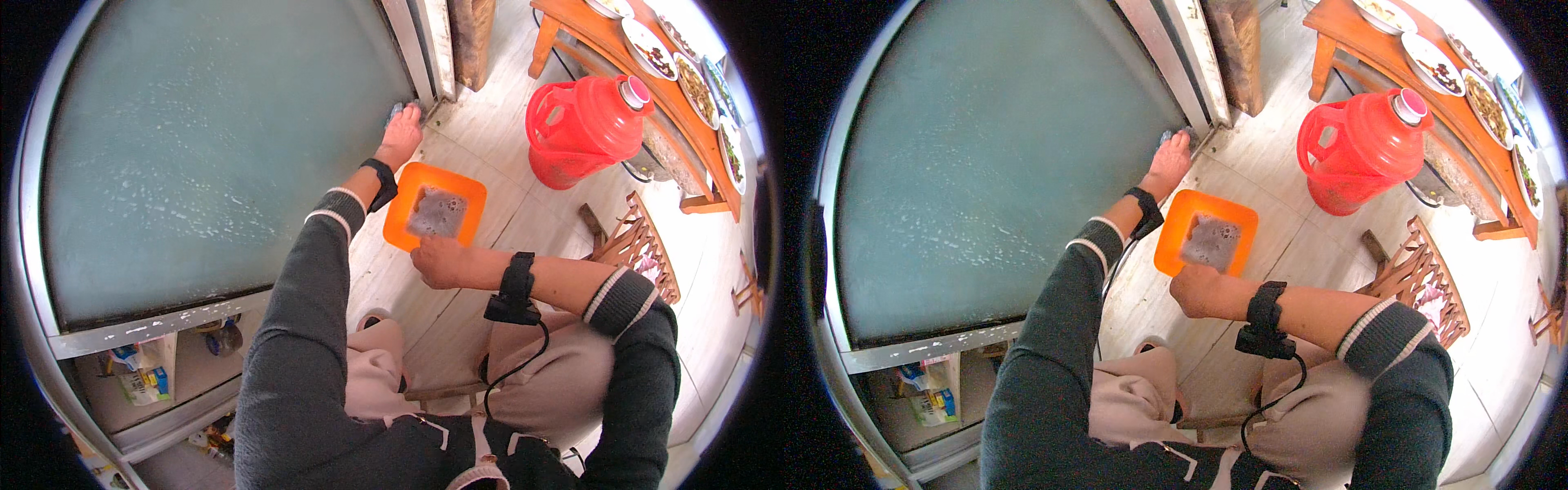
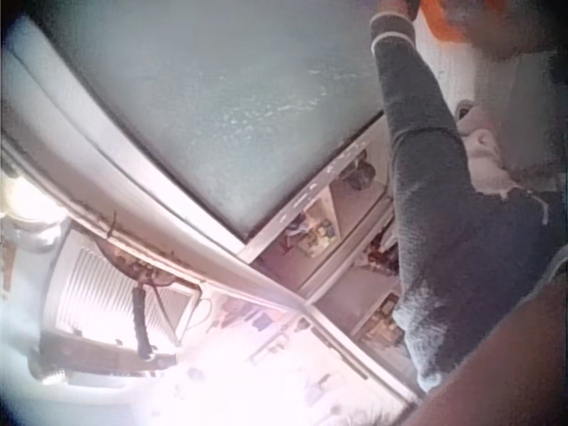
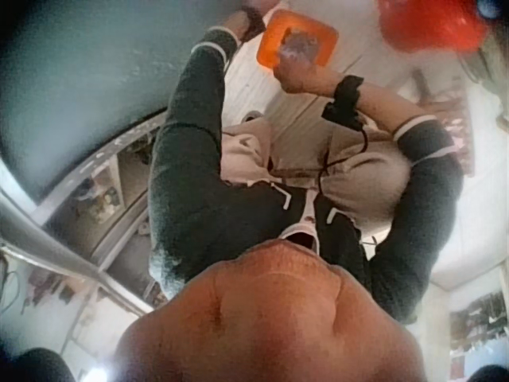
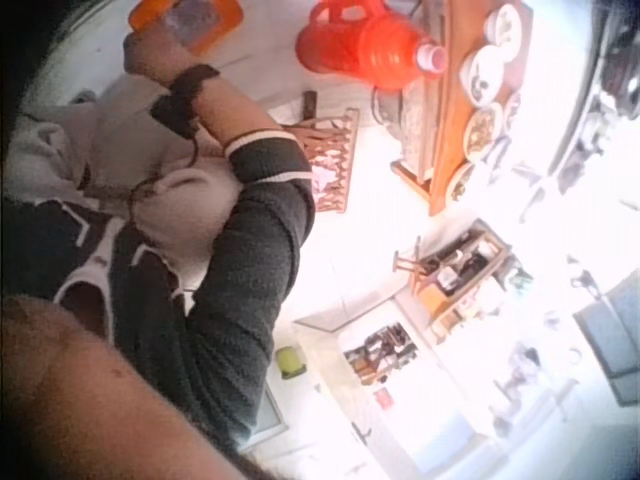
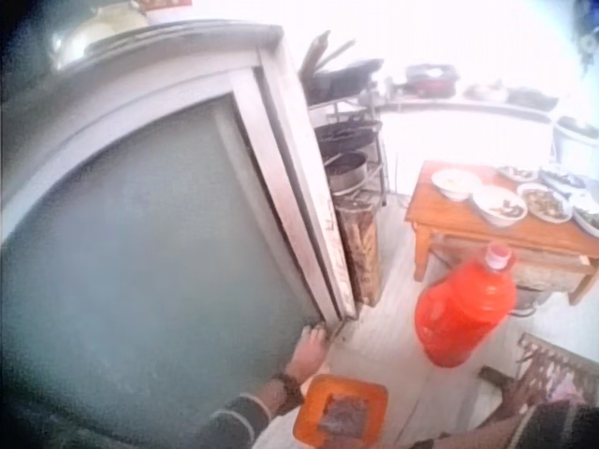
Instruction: The person scrubs a window pane with a wet sponge, repeatedly dipping it into an orange bucket of soapy water. They then wipe the pane with a pink cloth to remove excess water and streaks.
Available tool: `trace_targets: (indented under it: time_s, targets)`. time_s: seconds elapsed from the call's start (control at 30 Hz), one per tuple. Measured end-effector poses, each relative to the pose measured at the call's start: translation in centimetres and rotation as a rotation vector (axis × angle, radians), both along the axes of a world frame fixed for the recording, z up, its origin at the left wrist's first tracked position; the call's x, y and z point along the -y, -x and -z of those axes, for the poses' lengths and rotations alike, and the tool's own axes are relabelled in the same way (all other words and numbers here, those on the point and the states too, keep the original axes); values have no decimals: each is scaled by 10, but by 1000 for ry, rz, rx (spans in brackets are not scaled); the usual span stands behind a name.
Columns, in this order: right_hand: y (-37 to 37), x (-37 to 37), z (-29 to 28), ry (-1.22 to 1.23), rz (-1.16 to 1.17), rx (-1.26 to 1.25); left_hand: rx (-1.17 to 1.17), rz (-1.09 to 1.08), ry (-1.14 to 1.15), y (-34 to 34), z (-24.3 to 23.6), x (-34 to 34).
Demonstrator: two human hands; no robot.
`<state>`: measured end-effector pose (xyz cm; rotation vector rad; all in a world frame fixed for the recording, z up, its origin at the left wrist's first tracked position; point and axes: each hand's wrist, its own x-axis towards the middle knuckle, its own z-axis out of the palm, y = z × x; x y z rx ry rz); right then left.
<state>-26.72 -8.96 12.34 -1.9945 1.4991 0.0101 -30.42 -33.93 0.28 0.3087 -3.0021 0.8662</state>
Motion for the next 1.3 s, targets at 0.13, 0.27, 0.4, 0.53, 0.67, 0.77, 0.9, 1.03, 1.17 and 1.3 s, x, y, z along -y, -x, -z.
trace_targets:
  time_s: [0.13, 0.27, 0.4, 0.53, 0.67, 0.77, 0.9, 1.03, 1.17, 1.3]
  targets:
    - [3, 1, 7, -74, -13, 16, 115, -47, -4, 25, 5, 1]
    - [11, -5, 7, 22, 97, 52, 173, -257, -68, 34, 2, -19]
    - [19, -3, 5, 22, 75, 32, 340, -401, -217, 30, -12, -26]
    - [18, 1, 11, -38, 83, 36, 192, -137, 61, 29, -20, -15]
    - [15, 2, 19, 24, 89, 111, 300, -232, -98, 32, -15, -18]
    - [20, 1, 18, 95, 89, 113, 272, -380, -214, 39, -13, -26]
    - [27, 0, 8, 80, 16, 55, 237, -165, -125, 54, -19, -20]
    - [27, 7, 4, -57, -8, 54, 244, 42, 114, 58, -14, 1]
    - [24, 9, 7, -25, 54, 70, 365, 24, -8, 37, 7, 4]
    - [19, 10, 10, -19, 46, 65, 203, 81, -41, 17, -18, 6]
